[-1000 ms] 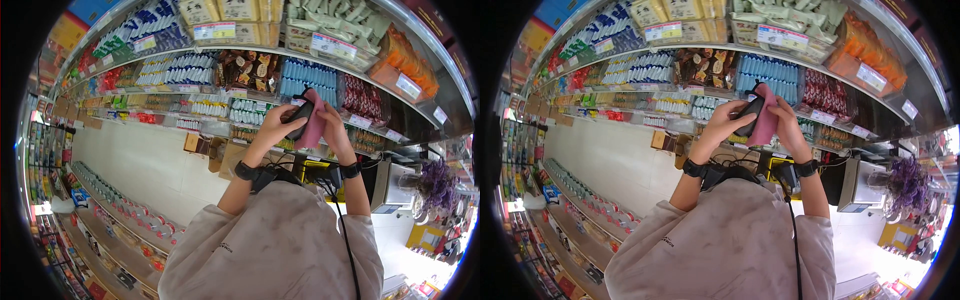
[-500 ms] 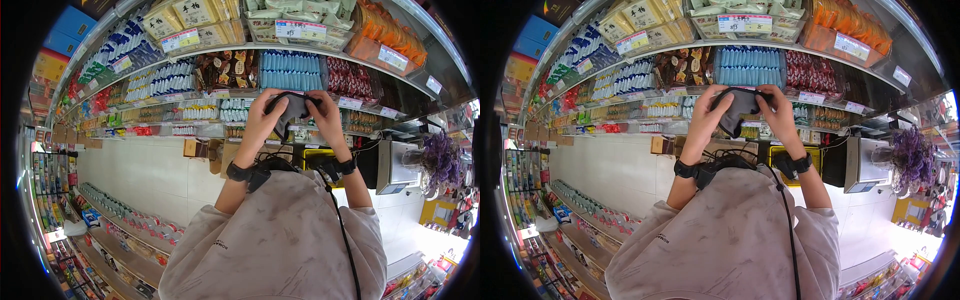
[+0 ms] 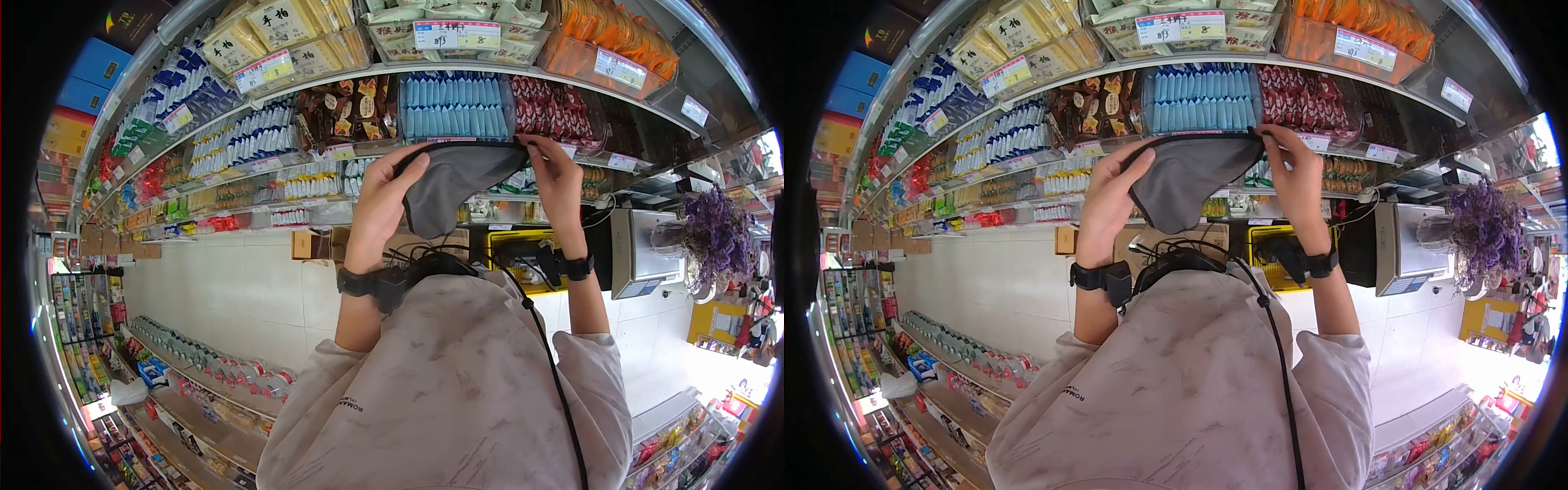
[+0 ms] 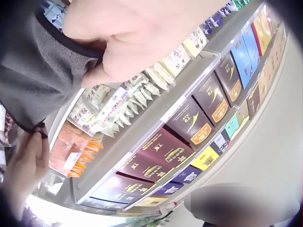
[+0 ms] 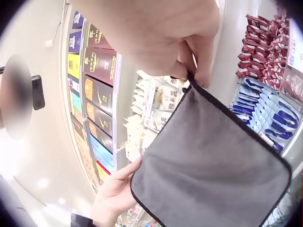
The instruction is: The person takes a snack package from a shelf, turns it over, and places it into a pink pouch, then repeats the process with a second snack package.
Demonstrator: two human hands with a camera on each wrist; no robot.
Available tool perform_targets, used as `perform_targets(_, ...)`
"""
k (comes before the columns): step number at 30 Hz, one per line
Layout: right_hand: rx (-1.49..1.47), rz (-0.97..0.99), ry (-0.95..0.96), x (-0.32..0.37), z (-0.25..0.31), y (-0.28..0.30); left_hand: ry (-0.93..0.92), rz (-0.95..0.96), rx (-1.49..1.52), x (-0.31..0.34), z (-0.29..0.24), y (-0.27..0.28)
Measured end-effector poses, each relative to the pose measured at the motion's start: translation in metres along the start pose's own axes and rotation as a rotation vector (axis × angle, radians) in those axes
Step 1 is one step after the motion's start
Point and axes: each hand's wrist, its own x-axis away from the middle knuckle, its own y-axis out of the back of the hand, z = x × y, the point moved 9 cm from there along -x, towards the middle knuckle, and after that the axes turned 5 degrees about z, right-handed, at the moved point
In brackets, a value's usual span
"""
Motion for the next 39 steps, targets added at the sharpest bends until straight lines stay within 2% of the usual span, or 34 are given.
perform_targets(1, 0.022, 0.008, -0.046, 0.002, 0.009, 0.003, -0.026, -0.034, -0.069, 0.001, -0.002, 0.001)
perform_targets(4, 0.179, 0.004, 0.101, 0.007, 0.035, 0.009, -0.150, -0.151, -0.335, 0.001, -0.008, 0.003)
perform_targets(6, -0.077, 0.079, 0.077, 0.011, 0.038, -0.003, -0.261, -0.207, -0.444, 0.001, -0.014, -0.010)
perform_targets(7, -0.203, 0.115, 0.062, 0.013, 0.040, -0.011, -0.229, -0.201, -0.441, 0.000, -0.010, -0.018)
perform_targets(10, -0.253, 0.308, 0.149, 0.018, 0.066, -0.041, -0.115, -0.061, -0.216, -0.012, 0.018, -0.042)
perform_targets(11, -0.327, 0.323, 0.121, 0.018, 0.067, -0.047, -0.113, -0.041, -0.009, -0.011, 0.021, -0.051)
perform_targets(14, -0.477, 0.359, 0.053, 0.020, 0.066, -0.053, 0.098, 0.004, 0.437, -0.008, 0.027, -0.068)
perform_targets(15, -0.477, 0.370, 0.042, 0.020, 0.066, -0.050, 0.076, 0.004, 0.569, -0.008, 0.024, -0.072)
perform_targets(17, -0.435, 0.410, 0.014, 0.025, 0.063, -0.042, -0.117, 0.079, 0.126, -0.004, 0.002, -0.076)
perform_targets(18, -0.289, 0.293, 0.094, 0.022, 0.069, -0.030, -0.211, 0.117, -0.096, -0.002, -0.007, -0.082)
perform_targets(19, -0.139, 0.171, 0.171, 0.021, 0.077, -0.017, -0.126, 0.161, -0.096, -0.003, 0.003, -0.079)
perform_targets(20, 0.022, 0.041, 0.244, 0.023, 0.084, -0.003, -0.140, 0.151, -0.087, -0.004, 0.000, -0.077)
perform_targets(21, 0.088, 0.053, 0.222, 0.019, 0.079, 0.001, -0.152, 0.148, -0.073, -0.004, -0.001, -0.079)
perform_targets(22, 0.006, 0.054, 0.205, 0.020, 0.061, 0.000, -0.166, 0.148, -0.056, -0.004, -0.003, -0.082)
perform_targets(24, -0.436, 0.539, -0.287, 0.030, 0.011, -0.029, -0.071, 0.191, -0.103, -0.004, 0.001, -0.091)
perform_targets(27, -0.366, 0.548, -0.344, 0.035, 0.005, -0.025, 0.007, 0.184, -0.178, -0.008, 0.009, -0.097)
perform_targets(30, -0.213, 0.410, -0.449, 0.034, -0.041, 0.003, -0.108, -0.059, -0.292, -0.016, 0.017, -0.084)
perform_targets(31, -0.176, 0.264, -0.341, 0.030, -0.040, 0.019, -0.091, -0.077, -0.441, -0.020, 0.029, -0.076)
perform_targets(34, -0.354, 0.077, -0.240, 0.035, -0.028, 0.042, 0.326, 0.164, -0.082, -0.032, 0.095, -0.080)
perform_targets(35, -0.376, 0.083, -0.214, 0.039, -0.023, 0.044, 0.435, 0.305, 0.018, -0.031, 0.111, -0.096)
perform_targets(36, -0.350, 0.112, -0.178, 0.043, -0.013, 0.044, 0.485, 0.349, 0.189, -0.031, 0.114, -0.111)
perform_targets(38, -0.302, 0.168, -0.107, 0.049, 0.011, 0.045, 0.581, 0.426, 0.531, -0.027, 0.113, -0.147)
perform_targets(39, -0.237, 0.277, -0.057, 0.053, 0.021, 0.045, 0.616, 0.378, 0.643, -0.032, 0.122, -0.151)
